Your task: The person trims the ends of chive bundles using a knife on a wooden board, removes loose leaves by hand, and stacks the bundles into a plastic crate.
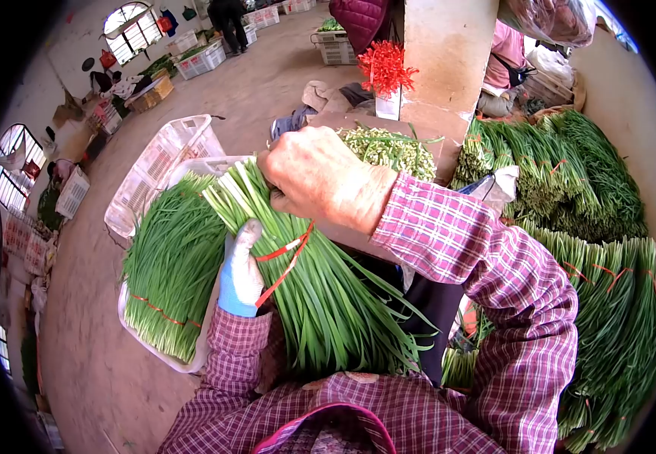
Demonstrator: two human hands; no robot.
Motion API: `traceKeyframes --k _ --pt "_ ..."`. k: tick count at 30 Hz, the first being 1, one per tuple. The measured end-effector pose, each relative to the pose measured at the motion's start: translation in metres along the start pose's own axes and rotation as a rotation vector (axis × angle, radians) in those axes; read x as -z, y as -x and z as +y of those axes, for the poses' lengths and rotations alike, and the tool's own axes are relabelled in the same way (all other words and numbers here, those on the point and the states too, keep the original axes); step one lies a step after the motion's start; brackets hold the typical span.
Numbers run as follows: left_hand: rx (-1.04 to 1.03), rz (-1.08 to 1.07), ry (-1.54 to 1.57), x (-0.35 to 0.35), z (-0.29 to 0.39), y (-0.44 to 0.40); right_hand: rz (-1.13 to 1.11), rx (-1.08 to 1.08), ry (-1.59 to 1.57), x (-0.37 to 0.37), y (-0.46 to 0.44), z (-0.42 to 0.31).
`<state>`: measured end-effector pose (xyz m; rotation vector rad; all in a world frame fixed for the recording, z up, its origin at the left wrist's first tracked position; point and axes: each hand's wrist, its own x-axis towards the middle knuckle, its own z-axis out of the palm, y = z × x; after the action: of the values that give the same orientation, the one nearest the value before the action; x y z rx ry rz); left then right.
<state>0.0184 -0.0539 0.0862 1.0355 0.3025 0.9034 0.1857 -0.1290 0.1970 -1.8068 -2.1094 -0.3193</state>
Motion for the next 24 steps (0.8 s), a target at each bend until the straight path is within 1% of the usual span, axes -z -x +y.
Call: traceKeyframes --k 2,3,5,6,8,10,12,13,18,20,21,22,24 --pt "0.007 0.009 0.04 0.001 0.0 0.0 0.137 0.114 0.032 -0.006 -0.001 0.003" --pt "0.007 0.011 0.041 0.003 0.0 0.0 0.136 0.116 0.031 -0.006 0.001 0.002" --pt "0.01 -0.066 0.039 0.008 0.0 -0.002 0.291 0.211 0.035 -0.009 0.004 -0.002" --pt "0.011 -0.064 0.039 0.004 0.003 -0.002 0.289 0.211 0.033 -0.011 0.004 -0.003" --pt "0.029 -0.042 0.016 -0.007 0.011 0.001 0.278 0.231 0.125 -0.018 0.003 -0.002" --pt "0.007 -0.025 0.003 -0.009 0.01 0.001 0.26 0.234 0.123 -0.02 0.005 -0.005" --pt "-0.012 -0.006 -0.012 -0.008 0.009 0.002 0.124 0.201 0.115 -0.019 0.005 -0.005" --pt "-0.01 -0.002 -0.003 -0.007 0.008 0.001 0.229 0.299 0.091 -0.021 0.002 0.001" --pt "-0.013 -0.02 0.064 0.007 0.003 -0.005 0.275 0.351 0.066 -0.016 -0.012 0.006" --pt "-0.023 -0.006 -0.116 0.012 0.001 -0.007 0.274 0.301 0.149 -0.007 -0.024 0.01" --pt "0.04 -0.065 -0.072 0.014 -0.002 -0.003 0.418 0.325 0.177 0.007 -0.038 0.019" --pt "0.08 -0.032 -0.042 0.012 -0.009 -0.002 0.56 0.349 0.205 0.026 -0.054 0.029" --pt "0.094 -0.018 -0.003 -0.001 -0.002 0.004 0.737 0.352 0.347 0.063 -0.065 0.039"
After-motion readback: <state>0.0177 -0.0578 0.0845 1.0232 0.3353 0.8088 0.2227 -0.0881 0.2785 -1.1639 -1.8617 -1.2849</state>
